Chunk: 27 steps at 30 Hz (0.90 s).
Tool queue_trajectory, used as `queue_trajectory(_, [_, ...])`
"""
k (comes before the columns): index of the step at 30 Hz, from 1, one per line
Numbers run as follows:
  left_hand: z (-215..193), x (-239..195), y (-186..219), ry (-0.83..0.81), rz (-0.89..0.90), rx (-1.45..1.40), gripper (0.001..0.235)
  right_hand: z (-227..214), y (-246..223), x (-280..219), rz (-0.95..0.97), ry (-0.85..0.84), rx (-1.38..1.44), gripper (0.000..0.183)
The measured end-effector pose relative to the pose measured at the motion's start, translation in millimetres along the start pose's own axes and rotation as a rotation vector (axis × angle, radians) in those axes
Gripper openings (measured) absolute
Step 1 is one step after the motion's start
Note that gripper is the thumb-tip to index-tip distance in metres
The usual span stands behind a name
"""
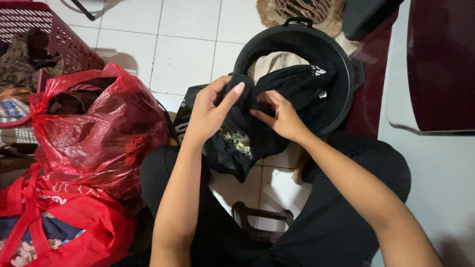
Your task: The person sits on the floor and sorts clothes from a black bag into a black bucket. They handle several garments one by one, including a white shirt, beige shorts, and dark pants, placing each item into the bucket.
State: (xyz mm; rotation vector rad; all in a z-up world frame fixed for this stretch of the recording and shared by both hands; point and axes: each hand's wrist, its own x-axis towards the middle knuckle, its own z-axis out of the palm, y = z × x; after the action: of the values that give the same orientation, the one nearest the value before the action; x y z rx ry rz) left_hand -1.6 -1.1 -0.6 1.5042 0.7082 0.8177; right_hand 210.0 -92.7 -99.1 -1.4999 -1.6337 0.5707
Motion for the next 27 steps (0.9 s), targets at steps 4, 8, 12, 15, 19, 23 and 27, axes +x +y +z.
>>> queue_trajectory(4, [-19.1,-2.9,-0.9,0.179,-0.017,0.213,0.032,-3.4,17.5,13.1,0.113,0.038,0.140,0.017])
queue_trajectory(8, [-39.6,-4.7,-6.1,0.387,-0.134,0.615,0.052,-33.3,24.6,26.7,0.392,0.036,0.572,0.010])
queue_trajectory(12, [-16.9,-9.7,-13.7,0.322,0.106,0.696,0.078,-48.7,-0.9,27.5,0.314,0.058,0.582,0.010])
queue_trajectory(15, [16.6,-15.8,-16.2,0.177,0.269,0.824,0.072,-54.5,-20.5,35.5,0.200,0.055,0.533,0.010])
queue_trajectory(19, [52.1,-13.4,-25.6,0.097,0.378,0.806,0.057,-59.6,-34.0,35.6,0.039,-0.020,0.562,0.012])
queue_trajectory(23, [58.8,-4.3,-36.7,0.121,0.220,0.684,0.025,-70.1,-32.8,43.0,0.151,0.145,0.585,0.011])
queue_trajectory(27, [50.4,5.1,-45.7,0.203,0.046,0.364,0.024,-79.0,-30.5,51.9,0.161,0.340,0.281,0.008])
